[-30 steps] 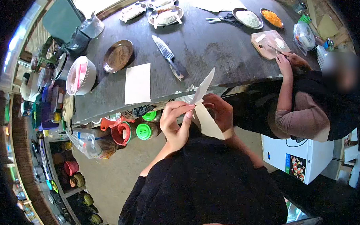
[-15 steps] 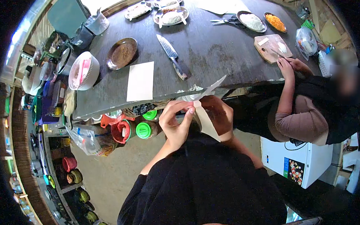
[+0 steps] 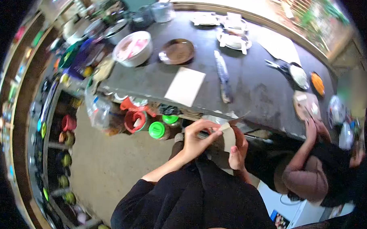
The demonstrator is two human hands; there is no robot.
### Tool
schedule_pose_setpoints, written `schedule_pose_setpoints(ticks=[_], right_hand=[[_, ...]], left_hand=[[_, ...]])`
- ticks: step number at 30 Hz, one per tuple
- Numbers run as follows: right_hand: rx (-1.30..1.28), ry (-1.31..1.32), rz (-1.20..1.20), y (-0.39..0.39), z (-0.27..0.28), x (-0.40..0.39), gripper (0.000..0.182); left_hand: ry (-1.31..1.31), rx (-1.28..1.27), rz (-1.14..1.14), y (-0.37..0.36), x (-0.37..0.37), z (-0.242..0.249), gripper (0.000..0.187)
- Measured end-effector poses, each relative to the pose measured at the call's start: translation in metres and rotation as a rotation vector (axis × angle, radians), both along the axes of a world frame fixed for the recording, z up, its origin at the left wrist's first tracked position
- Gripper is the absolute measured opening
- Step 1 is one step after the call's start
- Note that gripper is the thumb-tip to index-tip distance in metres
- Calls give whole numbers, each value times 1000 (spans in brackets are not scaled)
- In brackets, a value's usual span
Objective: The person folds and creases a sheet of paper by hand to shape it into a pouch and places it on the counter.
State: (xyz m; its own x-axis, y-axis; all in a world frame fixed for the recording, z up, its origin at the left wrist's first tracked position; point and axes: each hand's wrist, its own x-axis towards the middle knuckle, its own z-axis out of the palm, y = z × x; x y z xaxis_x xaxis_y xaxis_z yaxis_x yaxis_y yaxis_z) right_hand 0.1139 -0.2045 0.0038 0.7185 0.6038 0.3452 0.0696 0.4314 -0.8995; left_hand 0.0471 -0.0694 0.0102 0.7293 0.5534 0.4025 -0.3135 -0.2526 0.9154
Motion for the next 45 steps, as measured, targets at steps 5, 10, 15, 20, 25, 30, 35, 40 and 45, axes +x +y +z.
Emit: schedule_pose_setpoints(ticks=[5,10,15,20,25,30,35,40,45], right_hand=[[-220,36,80,8,13,-16,28],[-341,-79,-4,25,24,-41,13],[-337,-130,81,54,25,-77,12],[-380,-338,86,86,33,-128,12],[-288,-764,-60,112,55,-177,10],[-285,-609,118,114,43,-207,11],[-316,-375,106,106,41,-239,11],[-238,-444,39,96,48,-236,12],[-199,-472,-38,89,63,-232,13]], left_hand=[[22,132,39,12,-32,-9,19],[-8,246,69,29,-63,-4,18],[8,312,65,55,-117,1,17],[78,278,172,66,-189,14,16],[169,280,184,79,-258,18,12],[168,246,124,87,-299,15,12],[142,247,66,87,-312,20,11],[73,243,49,89,-306,29,11],[57,255,53,86,-296,45,10]])
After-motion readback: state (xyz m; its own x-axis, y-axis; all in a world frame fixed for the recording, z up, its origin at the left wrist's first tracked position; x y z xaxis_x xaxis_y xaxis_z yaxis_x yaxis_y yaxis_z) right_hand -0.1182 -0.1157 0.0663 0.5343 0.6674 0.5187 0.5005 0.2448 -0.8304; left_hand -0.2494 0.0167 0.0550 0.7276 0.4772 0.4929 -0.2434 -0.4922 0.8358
